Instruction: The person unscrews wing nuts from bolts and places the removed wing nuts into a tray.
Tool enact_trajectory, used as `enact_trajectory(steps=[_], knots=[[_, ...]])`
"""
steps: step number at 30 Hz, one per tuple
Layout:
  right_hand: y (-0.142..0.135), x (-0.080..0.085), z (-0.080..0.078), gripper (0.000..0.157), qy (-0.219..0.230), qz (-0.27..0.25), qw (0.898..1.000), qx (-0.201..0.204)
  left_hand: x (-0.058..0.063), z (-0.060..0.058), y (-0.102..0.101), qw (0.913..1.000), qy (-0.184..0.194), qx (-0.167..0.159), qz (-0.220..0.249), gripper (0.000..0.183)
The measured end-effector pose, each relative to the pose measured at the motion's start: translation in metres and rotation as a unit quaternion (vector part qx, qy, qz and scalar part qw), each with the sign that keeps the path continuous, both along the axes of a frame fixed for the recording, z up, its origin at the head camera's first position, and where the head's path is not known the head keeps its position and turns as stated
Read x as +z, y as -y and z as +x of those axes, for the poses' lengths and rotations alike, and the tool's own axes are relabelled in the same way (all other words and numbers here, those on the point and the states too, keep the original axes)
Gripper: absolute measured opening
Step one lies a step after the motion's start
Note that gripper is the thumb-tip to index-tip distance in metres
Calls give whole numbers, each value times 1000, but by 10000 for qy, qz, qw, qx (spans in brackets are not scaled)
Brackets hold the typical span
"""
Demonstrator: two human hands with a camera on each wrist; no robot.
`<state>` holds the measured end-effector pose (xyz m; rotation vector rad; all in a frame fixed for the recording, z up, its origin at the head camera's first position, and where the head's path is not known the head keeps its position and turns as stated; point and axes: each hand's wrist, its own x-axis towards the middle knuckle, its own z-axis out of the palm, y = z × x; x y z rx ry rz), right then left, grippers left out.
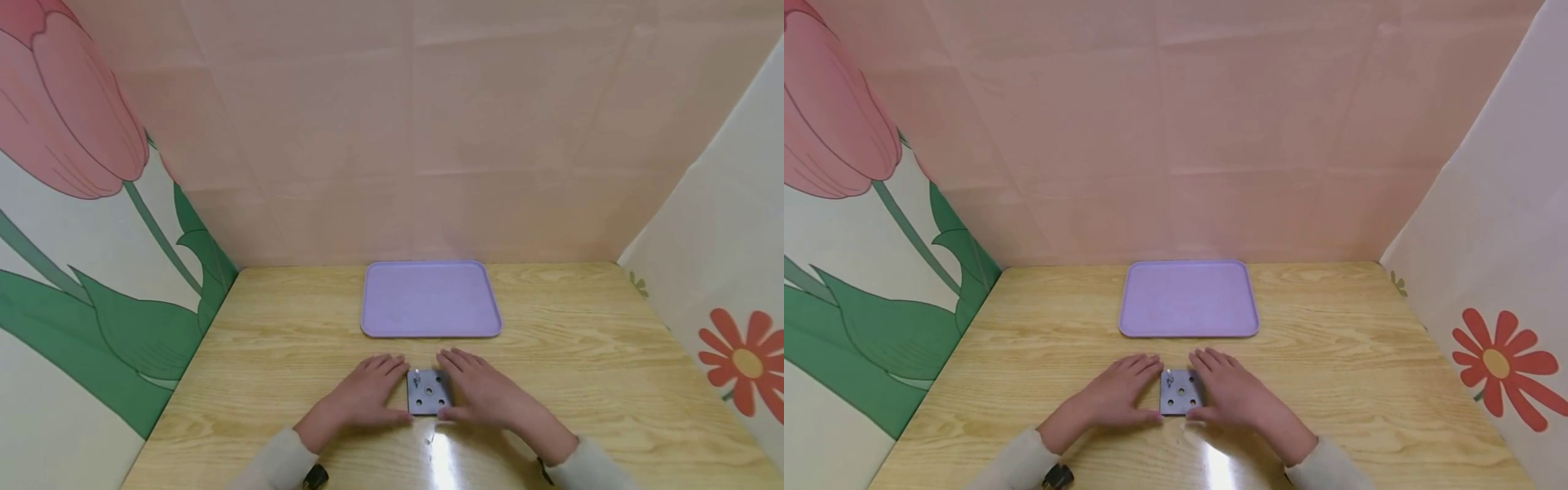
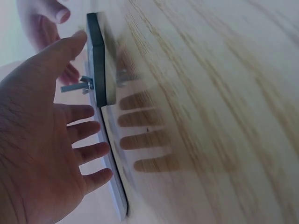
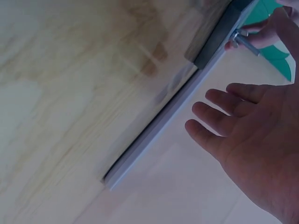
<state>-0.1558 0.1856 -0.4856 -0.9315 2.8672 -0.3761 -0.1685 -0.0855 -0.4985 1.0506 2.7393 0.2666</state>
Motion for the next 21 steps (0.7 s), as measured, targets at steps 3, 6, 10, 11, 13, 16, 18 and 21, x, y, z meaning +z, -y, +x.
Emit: enact_trajectory(steps=[3,6,10,11,13,16,18,21], knots=[[3,-2,1,99,95,36,9999,30,-1,0,-1,10000,51,12,-2,95],[5,-4,1,99,99,136,9998,77,-2,0,-1,10000,68,26,-41,95],[8,-6,1,97,116,113,9998,135,-4,0,-2,9999,27,29,-125,95],[8,-6,1,97,107,95,9998,157,-4,0,-2,9999,16,25,-139,95],[9,-6,1,96,89,71,9997,197,-4,-1,-3,9999,12,21,-159,95],[11,-7,2,95,26,96,9996,247,-5,-1,-4,9998,15,19,-186,95],[12,-7,2,94,-20,138,9995,278,-5,-1,-4,9998,-12,13,-191,95],[14,-7,1,91,-116,209,9992,325,-5,-1,-5,9998,-53,7,-208,95]])
